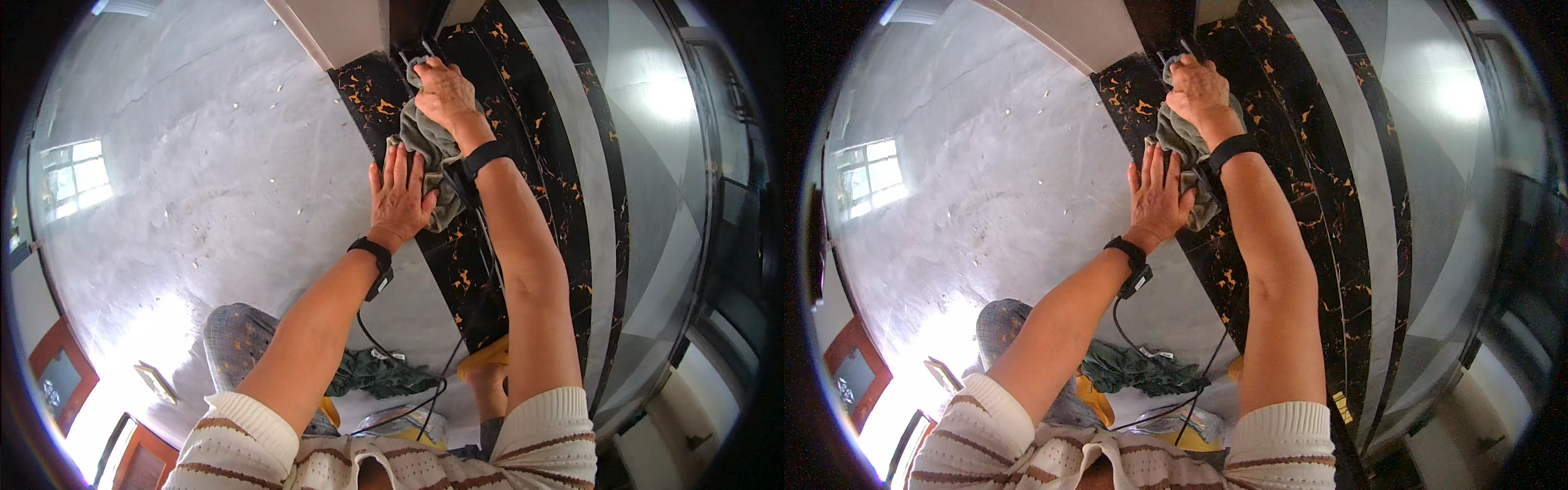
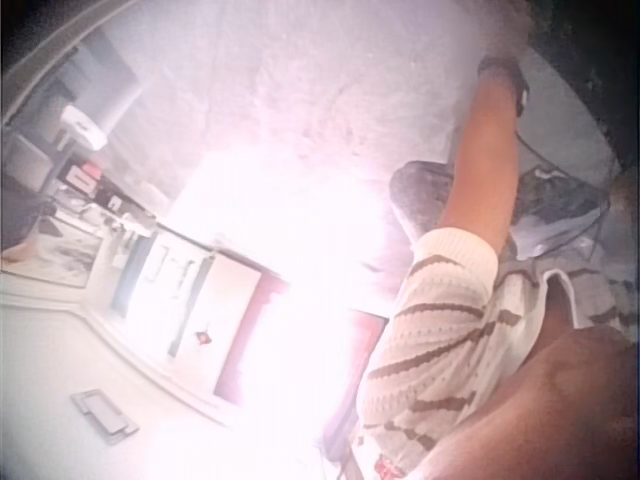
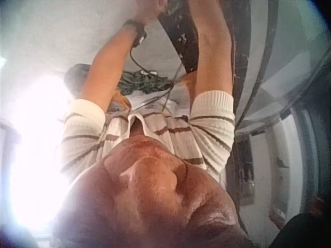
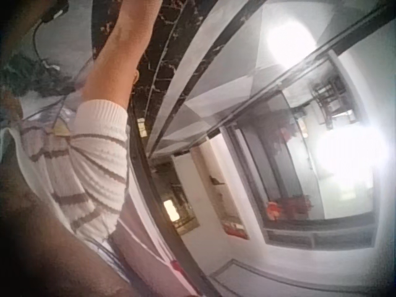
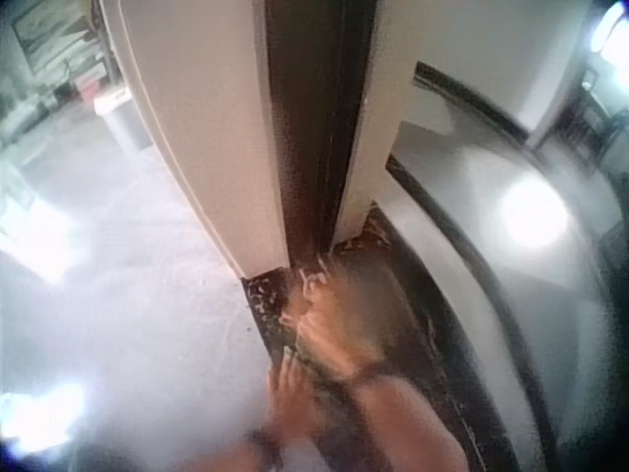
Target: The person wipes the floor with a cloth, handling different cloths and moving to different areas of the room to clean near a doorway and a cabinet.
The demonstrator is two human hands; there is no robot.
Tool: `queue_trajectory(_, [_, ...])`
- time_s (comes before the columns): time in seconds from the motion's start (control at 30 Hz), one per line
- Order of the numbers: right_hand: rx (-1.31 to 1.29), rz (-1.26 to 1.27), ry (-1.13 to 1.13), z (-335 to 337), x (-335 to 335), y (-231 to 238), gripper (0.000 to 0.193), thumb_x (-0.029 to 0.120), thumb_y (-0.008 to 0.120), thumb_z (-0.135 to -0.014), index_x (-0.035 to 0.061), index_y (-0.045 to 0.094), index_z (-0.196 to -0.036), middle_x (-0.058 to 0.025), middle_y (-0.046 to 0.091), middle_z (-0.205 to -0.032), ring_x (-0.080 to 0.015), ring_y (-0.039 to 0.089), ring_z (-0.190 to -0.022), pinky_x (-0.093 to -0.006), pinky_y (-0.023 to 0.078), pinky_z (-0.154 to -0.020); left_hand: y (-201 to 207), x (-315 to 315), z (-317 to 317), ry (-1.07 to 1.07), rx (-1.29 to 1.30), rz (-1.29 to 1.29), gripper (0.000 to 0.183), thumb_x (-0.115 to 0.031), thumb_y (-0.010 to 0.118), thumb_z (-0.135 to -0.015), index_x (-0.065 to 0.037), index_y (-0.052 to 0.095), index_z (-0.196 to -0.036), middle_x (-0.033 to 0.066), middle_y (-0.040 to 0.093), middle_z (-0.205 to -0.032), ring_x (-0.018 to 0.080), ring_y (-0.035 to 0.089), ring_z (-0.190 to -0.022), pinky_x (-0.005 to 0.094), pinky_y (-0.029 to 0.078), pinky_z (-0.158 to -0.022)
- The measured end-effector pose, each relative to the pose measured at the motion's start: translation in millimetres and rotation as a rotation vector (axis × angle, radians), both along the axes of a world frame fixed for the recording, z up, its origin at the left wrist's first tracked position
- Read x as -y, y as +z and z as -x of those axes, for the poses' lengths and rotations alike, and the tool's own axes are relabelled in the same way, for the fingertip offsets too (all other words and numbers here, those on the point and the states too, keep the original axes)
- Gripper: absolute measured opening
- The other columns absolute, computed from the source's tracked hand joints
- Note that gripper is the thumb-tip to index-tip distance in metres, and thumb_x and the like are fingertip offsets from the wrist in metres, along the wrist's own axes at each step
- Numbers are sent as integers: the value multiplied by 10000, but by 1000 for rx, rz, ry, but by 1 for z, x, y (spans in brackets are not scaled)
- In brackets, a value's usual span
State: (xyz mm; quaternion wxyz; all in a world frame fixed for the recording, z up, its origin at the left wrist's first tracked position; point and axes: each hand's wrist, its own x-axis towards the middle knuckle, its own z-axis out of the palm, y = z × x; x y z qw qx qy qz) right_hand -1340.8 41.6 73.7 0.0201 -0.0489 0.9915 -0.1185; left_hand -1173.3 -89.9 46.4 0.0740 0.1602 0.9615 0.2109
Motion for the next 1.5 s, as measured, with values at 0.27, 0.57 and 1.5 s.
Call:
queue_trajectory(0.27, [549,741,-346,-79,-18,12,307,96,563,-805,21,689,-1074,-209,667,-1096,-382,633,-933,-454,494,-802,-2,15,1,-7,14,94,726,-408,579,-874,-86,343,-1481,198,200,-1575,356,132,-1482,605,124,-1146])
queue_trajectory(0.57, [-163,-33,-2,12,-54,-37,440,157,555,-940,247,533,-1370,-20,469,-1441,-344,458,-1252,-557,382,-1067,-2,4,-2,-6,-17,33,714,-452,503,-943,-83,289,-1516,183,214,-1579,355,165,-1475,580,108,-1159])
queue_trajectory(1.5, [-497,393,-602,-248,-53,22,418,52,656,-841,31,570,-1249,-179,539,-1298,-389,503,-1204,-466,452,-983,53,95,-70,-724,-6,-461,434,12,635,-705,-56,547,-1124,147,536,-1175,358,562,-1034,421,512,-846])
